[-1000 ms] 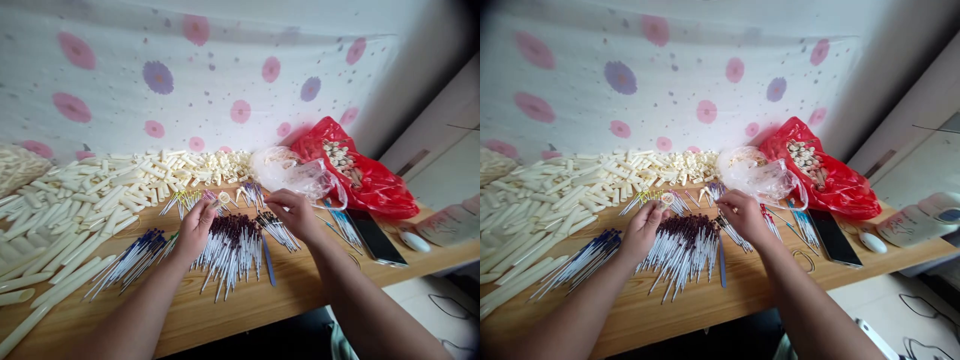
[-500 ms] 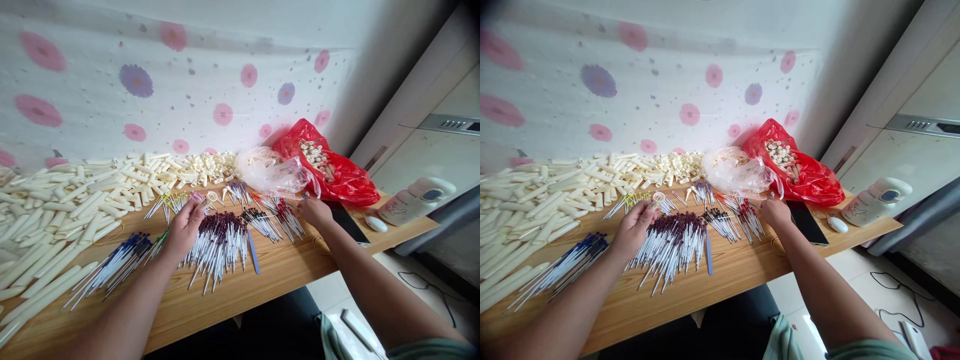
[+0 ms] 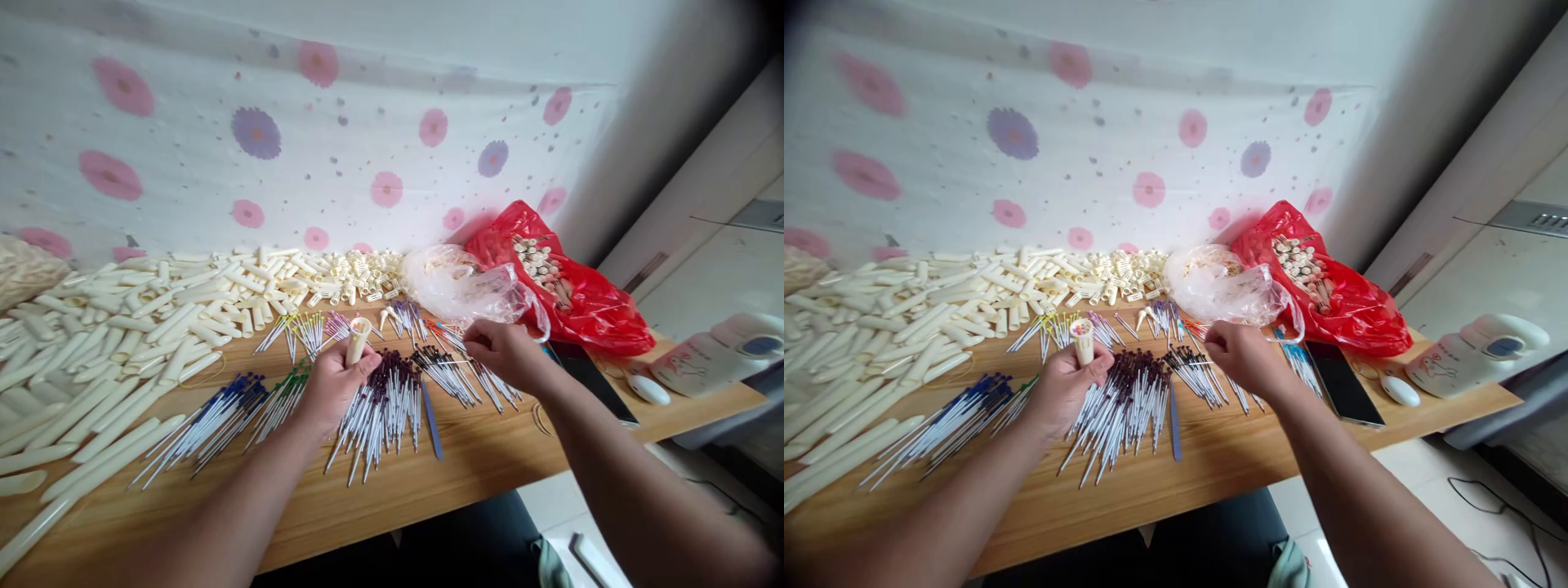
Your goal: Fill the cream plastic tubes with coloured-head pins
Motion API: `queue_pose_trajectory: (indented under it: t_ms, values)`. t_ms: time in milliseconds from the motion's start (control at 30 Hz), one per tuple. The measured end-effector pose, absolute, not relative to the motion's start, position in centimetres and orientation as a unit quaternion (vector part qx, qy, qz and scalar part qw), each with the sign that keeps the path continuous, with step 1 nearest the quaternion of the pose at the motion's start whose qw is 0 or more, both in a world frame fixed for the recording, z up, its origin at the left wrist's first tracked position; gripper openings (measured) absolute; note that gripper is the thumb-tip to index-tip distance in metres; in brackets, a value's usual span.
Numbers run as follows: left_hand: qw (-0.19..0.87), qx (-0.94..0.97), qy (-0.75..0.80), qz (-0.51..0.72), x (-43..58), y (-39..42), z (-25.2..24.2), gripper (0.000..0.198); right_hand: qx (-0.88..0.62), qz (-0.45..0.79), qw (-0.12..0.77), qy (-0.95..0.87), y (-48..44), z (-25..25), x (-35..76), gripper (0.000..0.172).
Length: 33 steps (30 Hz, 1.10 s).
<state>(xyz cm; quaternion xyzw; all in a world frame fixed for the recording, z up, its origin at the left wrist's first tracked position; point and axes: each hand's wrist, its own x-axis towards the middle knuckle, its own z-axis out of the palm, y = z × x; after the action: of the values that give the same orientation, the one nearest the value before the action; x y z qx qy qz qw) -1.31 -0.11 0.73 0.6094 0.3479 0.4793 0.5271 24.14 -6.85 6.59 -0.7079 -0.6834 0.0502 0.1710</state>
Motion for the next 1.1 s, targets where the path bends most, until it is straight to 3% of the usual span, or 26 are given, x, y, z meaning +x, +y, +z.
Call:
queue_pose_trajectory:
  t_ms: [100,233,400,667,800,1000,1100]
  values:
    - [0.582,0.566,0.346,0.470,-0.7,-0.8,0.7,0.024,-0.631,0.105,0.271,-0.719,-5.3,6.9,18.8,0.012]
    - [0.637,0.473,0.317,0.520,-0.7,-0.6,0.8,0.025,-0.590,0.105,0.300,-0.743,-3.3,6.5,13.8,0.010]
    - [0.619,0.394,0.315,0.602,-1.3,0.1,1.0,0.022,-0.568,0.151,0.361,-0.724,-2.2,5.4,12.2,0.007]
    - [0.630,0.383,0.314,0.598,-1.0,0.0,1.3,0.022,-0.515,0.336,0.452,-0.646,-2.2,3.1,11.7,0.009]
    - [0.610,0.411,0.329,0.593,-1.3,0.1,1.3,0.019,-0.493,0.363,0.442,-0.656,-2.2,3.3,12.3,0.011]
    - [0.503,0.574,0.343,0.548,-1.9,0.2,1.0,0.007,-0.463,0.304,0.525,-0.646,-1.8,3.8,13.4,0.021]
    - [0.471,0.626,0.357,0.509,-2.0,0.2,1.3,0.007,-0.457,0.285,0.519,-0.664,-1.8,4.2,13.7,0.014]
